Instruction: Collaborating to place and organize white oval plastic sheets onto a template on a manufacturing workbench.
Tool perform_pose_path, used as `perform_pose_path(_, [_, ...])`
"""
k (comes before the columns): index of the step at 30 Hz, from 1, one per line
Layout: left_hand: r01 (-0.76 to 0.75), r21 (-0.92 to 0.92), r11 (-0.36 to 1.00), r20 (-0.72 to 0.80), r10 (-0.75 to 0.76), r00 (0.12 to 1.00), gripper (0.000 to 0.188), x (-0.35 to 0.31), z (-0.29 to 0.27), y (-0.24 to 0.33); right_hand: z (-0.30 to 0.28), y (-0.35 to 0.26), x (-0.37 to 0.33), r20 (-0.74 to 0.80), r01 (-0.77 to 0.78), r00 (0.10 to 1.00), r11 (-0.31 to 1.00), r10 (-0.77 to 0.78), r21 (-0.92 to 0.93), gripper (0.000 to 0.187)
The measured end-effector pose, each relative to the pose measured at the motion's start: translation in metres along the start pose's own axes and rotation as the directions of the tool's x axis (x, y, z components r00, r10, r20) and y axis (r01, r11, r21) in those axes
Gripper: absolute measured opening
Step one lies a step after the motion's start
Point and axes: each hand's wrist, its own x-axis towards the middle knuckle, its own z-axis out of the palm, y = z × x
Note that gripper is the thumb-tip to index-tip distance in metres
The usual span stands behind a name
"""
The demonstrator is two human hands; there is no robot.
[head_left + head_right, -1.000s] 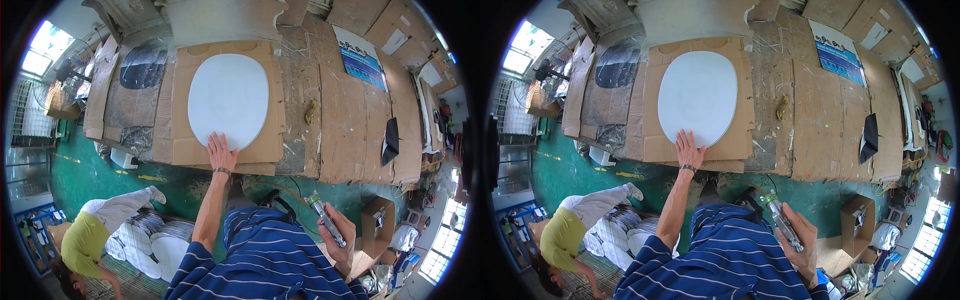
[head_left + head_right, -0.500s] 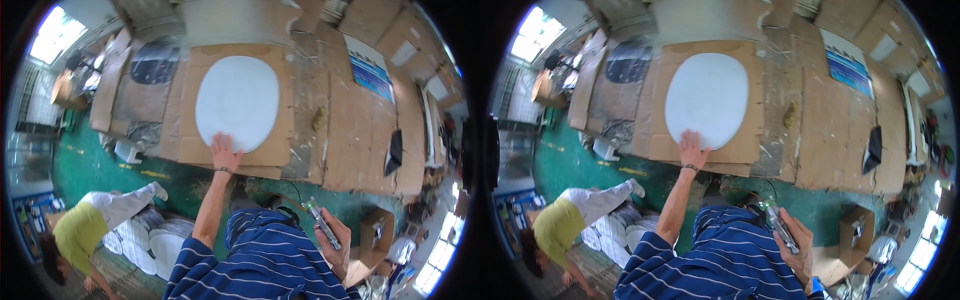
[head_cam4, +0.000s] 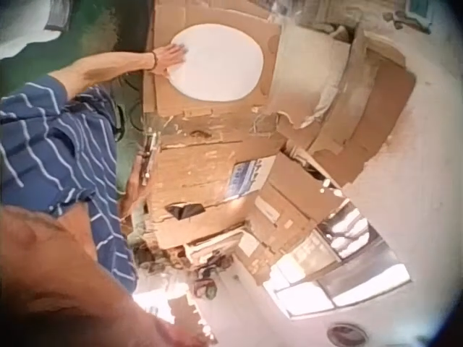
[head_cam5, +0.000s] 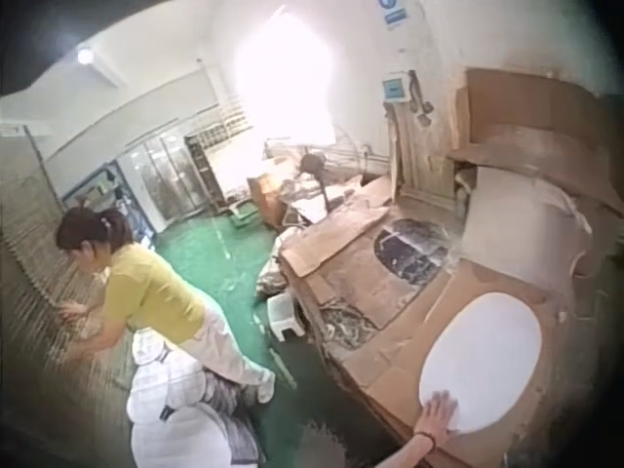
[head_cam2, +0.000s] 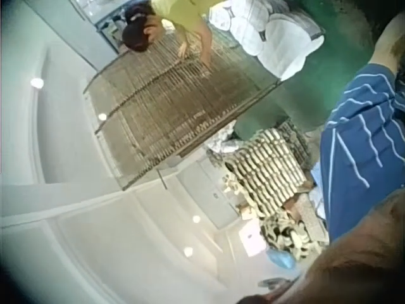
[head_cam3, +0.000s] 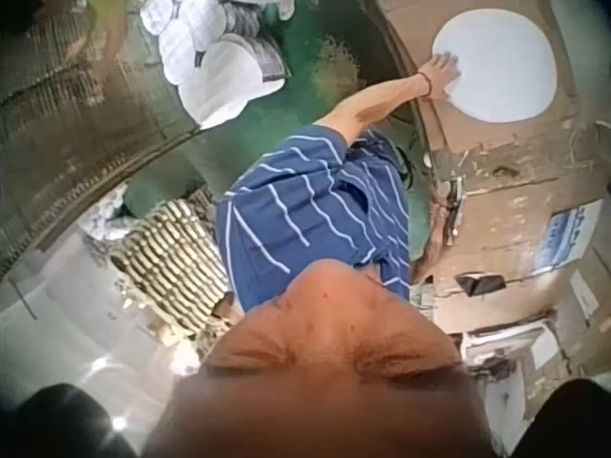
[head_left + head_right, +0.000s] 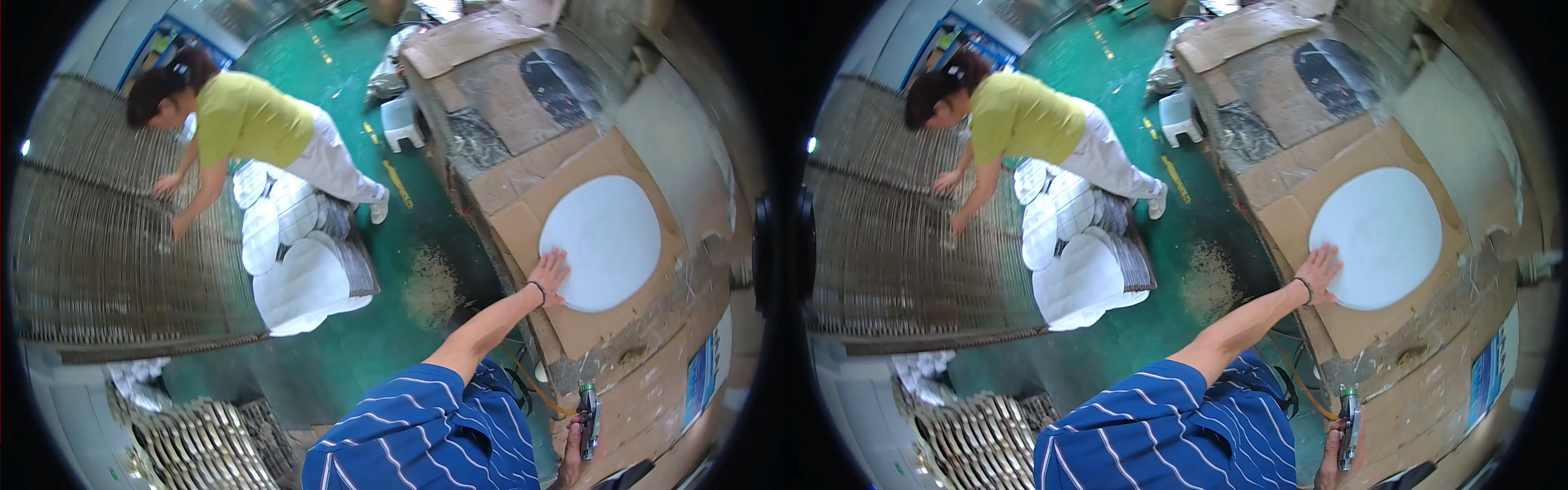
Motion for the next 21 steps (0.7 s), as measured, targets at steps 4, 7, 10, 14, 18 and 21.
perform_pose_path(4, [-0.006, -0.035, 0.999, 0.005, 0.006, 1.000, 0.110, 0.008, 0.009, 0.005, 0.004, 0.017, 0.015, 0.074, 0.003, 0.997, 0.974, 0.014, -0.228, 0.041])
perform_pose_path(7, [-0.016, -0.016, 1.000, 0.004, 0.016, 1.000, 0.109, 0.007, 0.011, 0.005, 0.008, 0.013, 0.026, 0.093, -0.069, 0.993, 0.995, 0.076, -0.076, 0.038])
perform_pose_path(10, [-0.007, -0.014, 1.000, -0.005, 0.007, 1.000, 0.109, 0.005, 0.012, 0.004, 0.010, -0.002, 0.032, 0.117, -0.024, 0.993, 0.999, 0.029, -0.049, 0.037])
perform_pose_path(14, [-0.002, 0.001, 1.000, -0.009, 0.002, 1.000, 0.110, 0.007, 0.014, 0.003, 0.010, -0.005, 0.038, 0.098, -0.090, 0.991, 0.995, 0.093, -0.037, 0.035])
perform_pose_path(18, [-0.002, 0.014, 1.000, -0.009, 0.003, 1.000, 0.113, 0.009, 0.016, 0.003, 0.013, 0.005, 0.043, 0.072, -0.042, 0.996, 0.995, 0.049, -0.096, 0.036])
perform_pose_path(21, [-0.004, 0.016, 1.000, -0.009, 0.004, 1.000, 0.113, 0.009, 0.016, 0.004, 0.017, 0.015, 0.046, 0.060, -0.085, 0.994, 0.996, 0.086, -0.017, 0.038])
